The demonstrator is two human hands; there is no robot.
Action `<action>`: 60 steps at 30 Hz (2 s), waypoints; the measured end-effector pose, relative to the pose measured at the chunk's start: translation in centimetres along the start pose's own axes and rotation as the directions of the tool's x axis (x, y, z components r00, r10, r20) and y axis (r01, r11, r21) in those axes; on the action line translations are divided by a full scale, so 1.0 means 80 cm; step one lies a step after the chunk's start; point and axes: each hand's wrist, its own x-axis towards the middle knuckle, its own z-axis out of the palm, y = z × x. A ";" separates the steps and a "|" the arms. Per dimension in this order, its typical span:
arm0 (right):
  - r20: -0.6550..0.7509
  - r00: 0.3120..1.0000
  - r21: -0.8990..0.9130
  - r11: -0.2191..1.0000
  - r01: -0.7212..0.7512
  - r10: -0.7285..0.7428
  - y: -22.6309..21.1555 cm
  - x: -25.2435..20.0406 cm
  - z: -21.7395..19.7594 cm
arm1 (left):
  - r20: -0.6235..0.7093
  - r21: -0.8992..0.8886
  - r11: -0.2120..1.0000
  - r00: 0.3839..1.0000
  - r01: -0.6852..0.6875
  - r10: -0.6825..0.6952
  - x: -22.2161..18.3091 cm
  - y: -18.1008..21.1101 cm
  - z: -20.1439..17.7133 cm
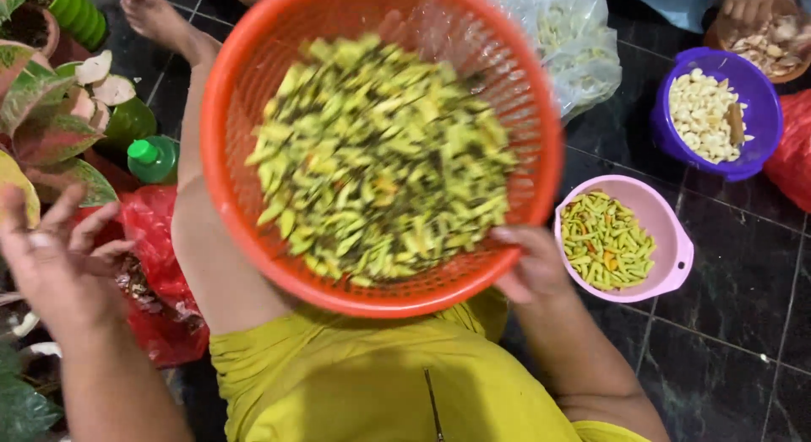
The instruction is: Manually removing the stems from green chili peppers and sorting them into a separate bowl.
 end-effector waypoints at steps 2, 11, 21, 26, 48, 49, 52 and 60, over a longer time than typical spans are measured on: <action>-0.112 0.991 -0.022 0.997 0.078 -0.080 -0.031 -0.027 -0.016 | -0.100 -0.047 0.994 0.989 0.101 -0.105 0.003 0.005 -0.003; -0.352 0.661 -0.219 0.745 0.630 -0.663 -0.110 -0.139 0.015 | 0.001 -0.337 0.889 0.945 0.309 -0.328 0.075 0.025 0.088; -0.475 0.555 -0.227 0.704 0.673 -0.683 -0.105 -0.217 -0.025 | 0.348 -0.189 0.906 0.888 0.380 -0.300 0.117 -0.022 0.109; -0.508 0.507 -0.249 0.682 0.688 -0.696 -0.101 -0.203 -0.019 | 0.399 -0.273 0.888 0.884 0.370 -0.245 0.075 0.002 0.073; -0.512 0.504 -0.346 0.704 0.620 -0.696 -0.103 -0.144 0.003 | 0.334 -0.338 0.850 0.896 0.403 -0.292 0.065 -0.019 0.060; -0.522 0.504 -0.333 0.708 0.622 -0.688 -0.103 -0.143 0.007 | 0.367 -0.363 0.835 0.888 0.413 -0.279 0.073 -0.029 0.064; -0.498 0.558 -0.283 0.733 0.618 -0.664 -0.097 -0.148 0.018 | 0.183 -0.473 0.836 0.959 0.277 -0.214 0.064 -0.012 0.065; -0.428 0.604 -0.336 0.738 0.585 -0.673 -0.104 -0.197 -0.046 | -0.159 -0.421 0.907 0.982 0.023 -0.098 -0.008 -0.046 -0.025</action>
